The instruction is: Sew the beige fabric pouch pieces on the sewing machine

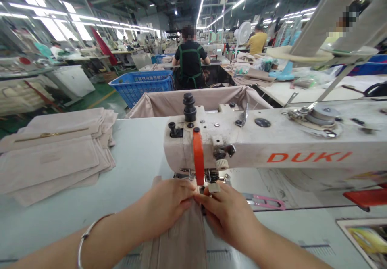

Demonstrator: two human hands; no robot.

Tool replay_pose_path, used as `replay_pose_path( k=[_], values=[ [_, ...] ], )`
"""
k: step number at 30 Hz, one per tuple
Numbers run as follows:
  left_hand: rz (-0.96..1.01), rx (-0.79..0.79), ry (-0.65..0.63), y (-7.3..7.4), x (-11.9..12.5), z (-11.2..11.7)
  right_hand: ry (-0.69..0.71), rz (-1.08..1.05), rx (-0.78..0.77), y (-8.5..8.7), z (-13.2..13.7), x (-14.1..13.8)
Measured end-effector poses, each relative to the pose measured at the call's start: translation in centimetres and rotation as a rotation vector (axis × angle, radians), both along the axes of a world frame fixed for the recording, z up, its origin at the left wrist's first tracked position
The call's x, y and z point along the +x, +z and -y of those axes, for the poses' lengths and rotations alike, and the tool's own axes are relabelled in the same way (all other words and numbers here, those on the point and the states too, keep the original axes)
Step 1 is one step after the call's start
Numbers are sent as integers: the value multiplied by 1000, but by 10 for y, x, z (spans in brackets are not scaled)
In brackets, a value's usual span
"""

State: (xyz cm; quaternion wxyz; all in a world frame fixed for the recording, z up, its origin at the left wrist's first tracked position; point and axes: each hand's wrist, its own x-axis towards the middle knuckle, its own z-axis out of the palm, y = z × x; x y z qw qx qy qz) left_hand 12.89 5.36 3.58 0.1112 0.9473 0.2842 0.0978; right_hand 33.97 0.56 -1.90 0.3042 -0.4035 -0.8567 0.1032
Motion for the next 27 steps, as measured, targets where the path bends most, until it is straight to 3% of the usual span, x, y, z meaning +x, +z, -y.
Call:
replay_pose_path(
  k=[9, 15, 17, 20, 22, 23, 25, 27],
  values=[
    [28, 160, -10, -19, -9, 17, 20, -4, 28, -7, 5, -1],
    [66, 74, 42, -21, -13, 4, -14, 62, -30, -6, 3, -3],
    [103, 40, 173, -25, -24, 3, -30, 79, -41, -7, 3, -4],
    [376, -45, 574, -31, -45, 13, -63, 65, -58, -7, 4, -5],
    [643, -260, 820, -33, -57, 29, -80, 32, -70, -7, 5, -6],
    [734, -394, 872, -33, -60, 40, -79, 21, -71, -7, 5, -6],
    [751, -573, 790, -33, -61, 67, -59, 18, -69, -5, 4, -6],
    [570, -595, 533, -33, -58, 97, -41, 23, -67, -1, 5, -3]
  ],
)
